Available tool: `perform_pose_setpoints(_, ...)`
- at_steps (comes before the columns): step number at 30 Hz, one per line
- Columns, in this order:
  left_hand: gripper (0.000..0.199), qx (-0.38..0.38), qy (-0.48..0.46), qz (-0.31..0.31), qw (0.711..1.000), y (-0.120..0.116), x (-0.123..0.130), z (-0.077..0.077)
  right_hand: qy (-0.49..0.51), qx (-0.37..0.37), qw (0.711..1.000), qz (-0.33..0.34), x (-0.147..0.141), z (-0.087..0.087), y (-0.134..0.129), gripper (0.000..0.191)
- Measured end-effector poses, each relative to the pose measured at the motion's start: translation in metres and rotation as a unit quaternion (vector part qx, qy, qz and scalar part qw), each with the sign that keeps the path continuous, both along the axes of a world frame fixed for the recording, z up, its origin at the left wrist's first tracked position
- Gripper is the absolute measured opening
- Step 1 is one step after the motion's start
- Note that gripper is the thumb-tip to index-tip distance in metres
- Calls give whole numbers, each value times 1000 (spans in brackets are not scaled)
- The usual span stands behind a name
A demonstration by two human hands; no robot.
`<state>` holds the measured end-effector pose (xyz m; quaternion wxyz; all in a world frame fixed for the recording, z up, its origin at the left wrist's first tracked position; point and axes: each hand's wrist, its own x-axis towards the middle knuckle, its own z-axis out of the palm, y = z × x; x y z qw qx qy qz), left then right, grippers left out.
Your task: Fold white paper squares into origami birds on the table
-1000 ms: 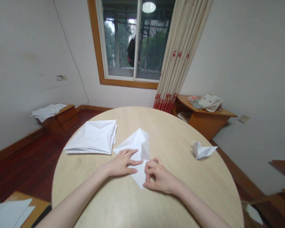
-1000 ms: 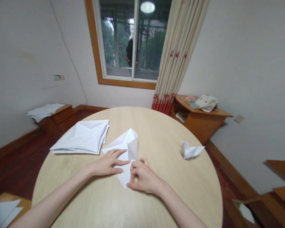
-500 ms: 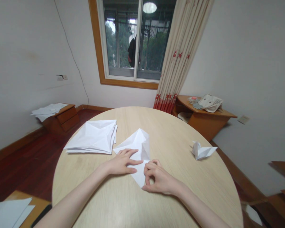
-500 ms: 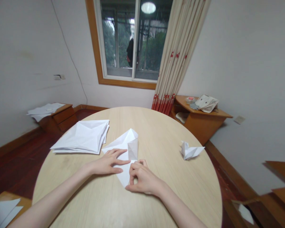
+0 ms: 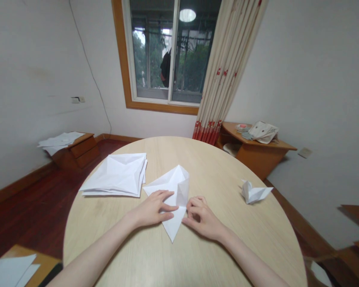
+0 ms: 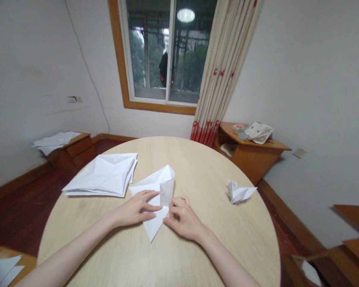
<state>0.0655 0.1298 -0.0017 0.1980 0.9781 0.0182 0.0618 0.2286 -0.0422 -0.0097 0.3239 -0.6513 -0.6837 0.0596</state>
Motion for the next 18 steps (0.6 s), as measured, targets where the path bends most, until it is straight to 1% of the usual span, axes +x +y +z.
perform_pose_setpoints(4, 28, 18, -20, 15, 1000, -5, 0, 1, -47, 77, 996, -29, 10, 1, 0, 23)
perform_pose_setpoints(9, 22, 60, -122, 1, 991, -14, 0, 6, -115, 157, 979, -68, 13, -2, -1, 9)
perform_pose_setpoints(11, 18, 60, -160, -4, 985, -18, 0, 8, -140, 165, 973, -78, 13, -2, -2, 11)
perform_pose_setpoints(13, 14, 45, -176, -3, 983, -22, -1, 10, -165, 161, 969, -88, 13, -1, -4, 20)
perform_pose_setpoints(16, 12, -1, -147, 7, 989, -27, -2, 11, -198, 143, 965, -100, 14, 0, -5, 31)
perform_pose_setpoints(18, 15, -28, -116, 9, 993, -30, -3, 13, -212, 131, 962, -108, 16, 1, -7, 34)
